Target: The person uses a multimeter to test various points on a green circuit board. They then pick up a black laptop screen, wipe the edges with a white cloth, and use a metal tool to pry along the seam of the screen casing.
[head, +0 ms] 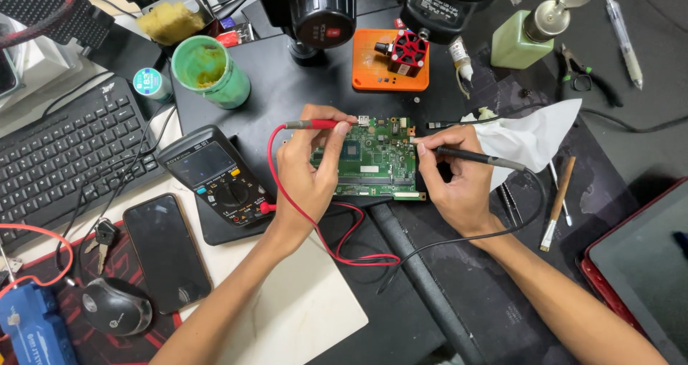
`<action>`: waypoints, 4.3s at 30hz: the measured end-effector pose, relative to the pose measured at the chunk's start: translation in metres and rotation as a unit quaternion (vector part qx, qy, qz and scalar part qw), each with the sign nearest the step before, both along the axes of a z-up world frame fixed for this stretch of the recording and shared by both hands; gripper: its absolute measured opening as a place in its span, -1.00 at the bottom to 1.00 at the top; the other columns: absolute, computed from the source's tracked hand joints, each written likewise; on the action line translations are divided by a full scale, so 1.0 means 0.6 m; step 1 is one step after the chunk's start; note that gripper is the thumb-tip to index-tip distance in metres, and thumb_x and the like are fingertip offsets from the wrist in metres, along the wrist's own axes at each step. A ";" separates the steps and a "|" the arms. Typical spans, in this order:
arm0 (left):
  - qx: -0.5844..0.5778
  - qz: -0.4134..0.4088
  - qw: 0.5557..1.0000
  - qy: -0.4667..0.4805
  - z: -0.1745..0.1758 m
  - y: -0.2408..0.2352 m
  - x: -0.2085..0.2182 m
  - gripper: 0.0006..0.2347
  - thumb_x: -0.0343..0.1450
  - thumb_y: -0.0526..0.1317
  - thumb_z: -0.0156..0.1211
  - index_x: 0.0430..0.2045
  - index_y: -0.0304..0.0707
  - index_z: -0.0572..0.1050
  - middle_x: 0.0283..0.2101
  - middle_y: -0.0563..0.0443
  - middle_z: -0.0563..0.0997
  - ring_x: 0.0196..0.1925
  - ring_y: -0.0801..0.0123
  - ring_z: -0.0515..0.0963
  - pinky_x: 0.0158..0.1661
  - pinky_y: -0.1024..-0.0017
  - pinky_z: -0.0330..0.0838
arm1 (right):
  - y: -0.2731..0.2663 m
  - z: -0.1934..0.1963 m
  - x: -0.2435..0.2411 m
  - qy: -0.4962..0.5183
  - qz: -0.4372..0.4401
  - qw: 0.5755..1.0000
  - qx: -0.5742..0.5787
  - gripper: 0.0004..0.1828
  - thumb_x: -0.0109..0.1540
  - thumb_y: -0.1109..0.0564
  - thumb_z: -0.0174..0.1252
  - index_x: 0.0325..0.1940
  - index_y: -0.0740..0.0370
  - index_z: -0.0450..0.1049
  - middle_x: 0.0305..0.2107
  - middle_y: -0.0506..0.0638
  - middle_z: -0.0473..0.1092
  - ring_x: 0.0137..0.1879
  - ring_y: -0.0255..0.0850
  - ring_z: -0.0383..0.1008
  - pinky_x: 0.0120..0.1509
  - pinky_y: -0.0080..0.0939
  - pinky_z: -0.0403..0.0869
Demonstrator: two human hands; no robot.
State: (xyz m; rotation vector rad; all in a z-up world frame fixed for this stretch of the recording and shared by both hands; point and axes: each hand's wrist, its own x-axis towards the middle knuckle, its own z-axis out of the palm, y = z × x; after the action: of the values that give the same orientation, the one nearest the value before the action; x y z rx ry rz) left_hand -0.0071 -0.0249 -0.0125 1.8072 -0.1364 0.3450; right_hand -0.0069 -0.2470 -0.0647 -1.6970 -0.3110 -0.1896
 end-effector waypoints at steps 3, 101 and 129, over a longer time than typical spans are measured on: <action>0.002 0.001 1.000 0.005 0.003 -0.001 -0.001 -0.94 0.56 -0.38 0.12 -0.21 -0.43 0.49 -0.26 -0.02 0.65 -0.34 0.53 0.55 -0.26 0.54 0.44 | 0.001 0.001 -0.001 -0.008 0.003 1.000 -0.002 -0.83 0.37 0.42 0.12 -0.01 0.39 0.28 -0.09 0.10 0.43 0.03 -0.28 0.49 0.14 -0.33 0.50; 0.012 0.044 0.977 0.206 0.043 0.334 -0.077 -0.79 0.51 -0.23 -0.01 -0.01 -0.27 0.30 -0.66 0.10 0.36 -0.68 0.51 0.27 -0.66 0.47 0.15 | 0.209 0.207 -0.039 0.046 0.174 0.946 -0.269 -0.47 0.38 0.14 -0.04 0.46 0.18 0.15 -0.54 0.01 0.31 -0.46 -0.27 0.36 -0.35 -0.19 0.40; -0.040 -0.102 0.974 0.200 0.058 0.329 -0.068 -0.71 0.48 -0.18 0.23 0.01 -0.38 0.53 -0.07 0.13 0.62 -0.04 0.59 0.51 0.04 0.55 0.41 | 0.253 0.107 -0.087 -0.037 0.325 0.913 -0.245 -0.08 0.36 -0.10 0.19 0.51 0.60 -0.04 0.22 0.44 0.28 0.24 0.13 0.41 0.30 -0.04 0.36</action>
State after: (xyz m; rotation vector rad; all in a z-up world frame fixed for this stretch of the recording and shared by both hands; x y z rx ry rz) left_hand -0.0478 0.1722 0.0221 1.7297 -0.0231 -0.1586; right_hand -0.0590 -0.0950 -0.0008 -1.9751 -1.0270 0.3508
